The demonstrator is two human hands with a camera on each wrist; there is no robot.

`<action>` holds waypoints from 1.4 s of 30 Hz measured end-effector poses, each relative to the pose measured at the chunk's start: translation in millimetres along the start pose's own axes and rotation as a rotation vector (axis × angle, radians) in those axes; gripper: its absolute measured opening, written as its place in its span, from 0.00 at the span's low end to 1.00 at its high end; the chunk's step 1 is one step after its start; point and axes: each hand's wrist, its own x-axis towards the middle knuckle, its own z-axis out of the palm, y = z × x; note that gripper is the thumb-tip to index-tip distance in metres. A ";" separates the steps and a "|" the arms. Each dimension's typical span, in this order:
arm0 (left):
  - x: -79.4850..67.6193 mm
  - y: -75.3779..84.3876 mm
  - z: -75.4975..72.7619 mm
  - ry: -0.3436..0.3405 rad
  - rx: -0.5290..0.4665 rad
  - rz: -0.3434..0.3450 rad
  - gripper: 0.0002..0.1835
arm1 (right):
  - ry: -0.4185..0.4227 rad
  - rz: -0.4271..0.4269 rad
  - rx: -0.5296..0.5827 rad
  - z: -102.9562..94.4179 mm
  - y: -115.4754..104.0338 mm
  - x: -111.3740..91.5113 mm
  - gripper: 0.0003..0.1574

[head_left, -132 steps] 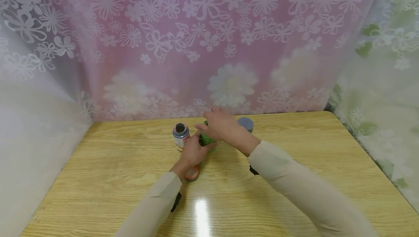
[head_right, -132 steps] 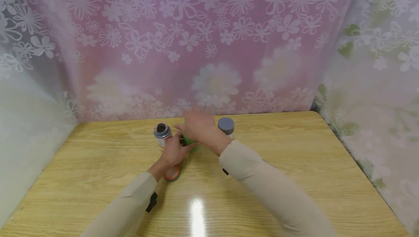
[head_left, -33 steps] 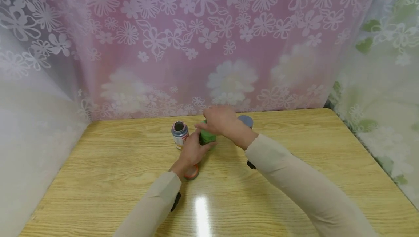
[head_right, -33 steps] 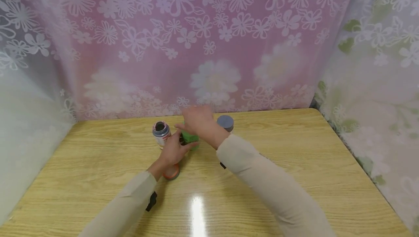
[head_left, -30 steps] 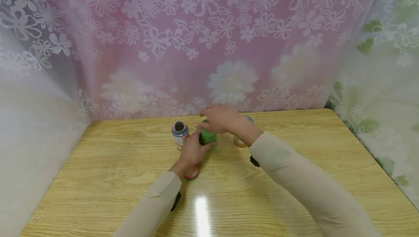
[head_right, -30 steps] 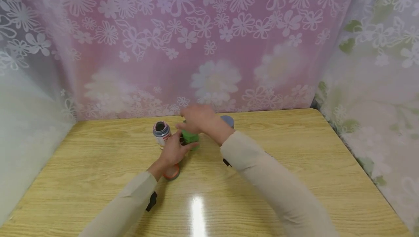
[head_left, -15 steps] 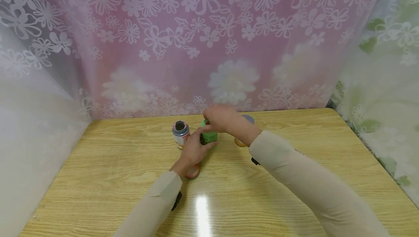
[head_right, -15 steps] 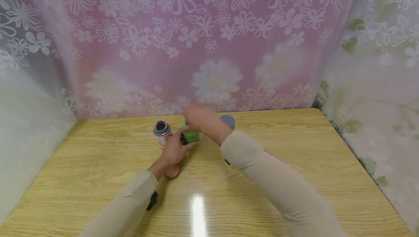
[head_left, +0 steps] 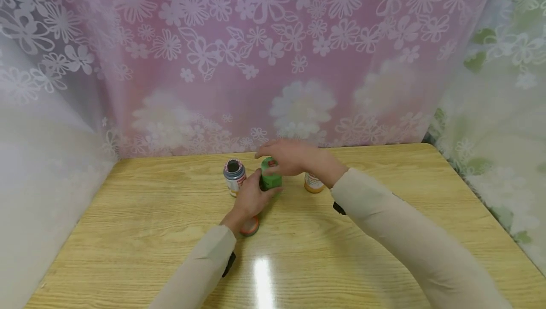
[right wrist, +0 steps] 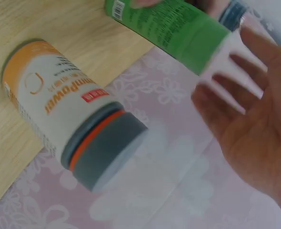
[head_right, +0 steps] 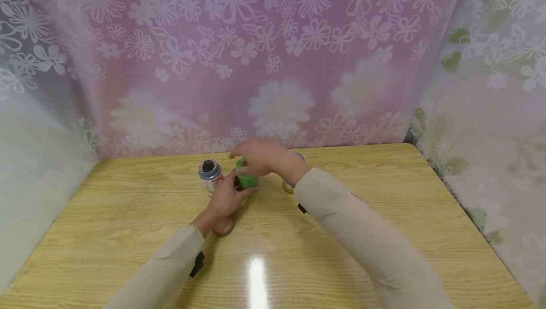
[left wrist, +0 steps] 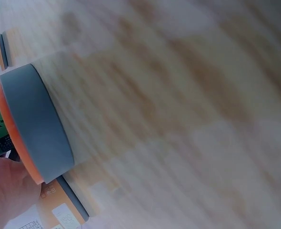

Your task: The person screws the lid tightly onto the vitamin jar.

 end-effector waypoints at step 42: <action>-0.1 -1.0 2.7 0.015 -0.006 0.001 0.30 | -0.058 -0.002 0.095 1.7 -7.5 -1.9 0.27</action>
